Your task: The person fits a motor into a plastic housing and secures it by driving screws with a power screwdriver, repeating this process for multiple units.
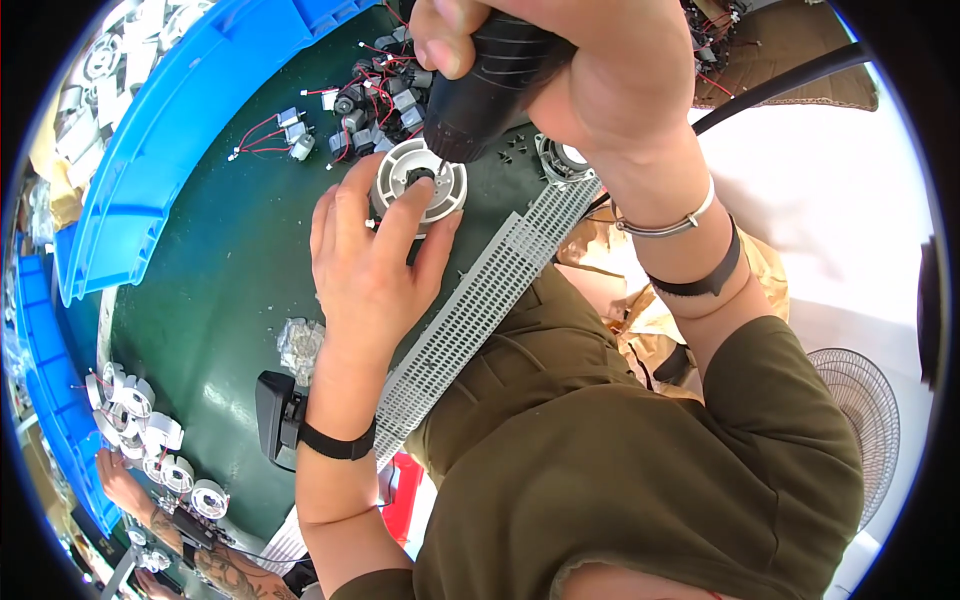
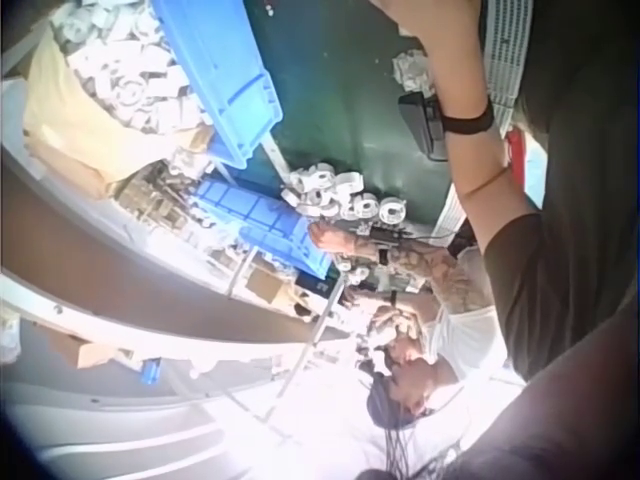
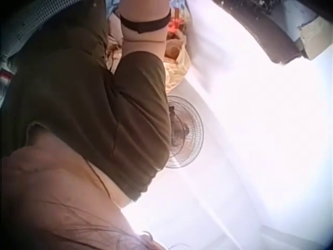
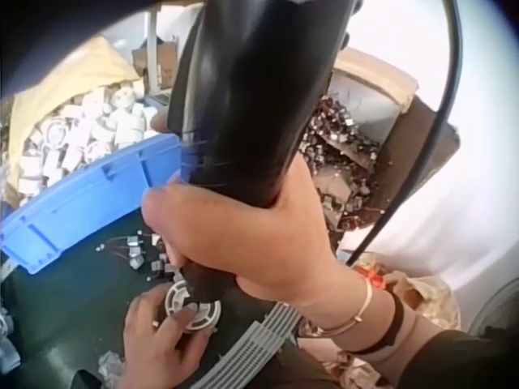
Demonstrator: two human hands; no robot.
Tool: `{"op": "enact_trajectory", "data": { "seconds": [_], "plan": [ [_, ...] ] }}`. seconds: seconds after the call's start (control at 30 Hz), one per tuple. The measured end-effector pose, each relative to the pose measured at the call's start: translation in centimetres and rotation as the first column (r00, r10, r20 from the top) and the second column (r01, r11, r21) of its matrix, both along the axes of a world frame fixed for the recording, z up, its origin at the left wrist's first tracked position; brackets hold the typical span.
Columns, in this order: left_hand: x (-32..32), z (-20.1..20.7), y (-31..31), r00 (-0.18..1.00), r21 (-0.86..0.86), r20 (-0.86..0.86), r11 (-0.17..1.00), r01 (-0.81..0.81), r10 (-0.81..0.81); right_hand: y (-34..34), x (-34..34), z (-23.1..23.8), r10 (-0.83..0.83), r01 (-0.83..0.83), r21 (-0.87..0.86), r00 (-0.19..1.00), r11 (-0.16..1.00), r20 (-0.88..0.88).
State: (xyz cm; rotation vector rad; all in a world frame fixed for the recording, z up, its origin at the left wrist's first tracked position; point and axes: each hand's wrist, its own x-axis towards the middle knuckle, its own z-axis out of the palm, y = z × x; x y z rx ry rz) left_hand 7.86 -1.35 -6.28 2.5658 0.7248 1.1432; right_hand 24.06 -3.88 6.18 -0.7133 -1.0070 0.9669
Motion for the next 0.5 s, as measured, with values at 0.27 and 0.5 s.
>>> {"op": "enact_trajectory", "data": {
  "seconds": [0.27,0.5],
  "plan": [
    [0.10,-0.14,-0.03,1.000,0.010,0.008,1.000,0.007,-0.007,0.32,-0.38,-0.27,-0.026,0.025,0.019,0.998,1.000,0.057],
    [0.17,-0.21,0.19,1.000,-0.004,-0.007,1.000,0.012,-0.012,0.14,-0.23,-0.24,-0.027,0.040,-0.075,0.985,0.996,0.168]
  ]
}}
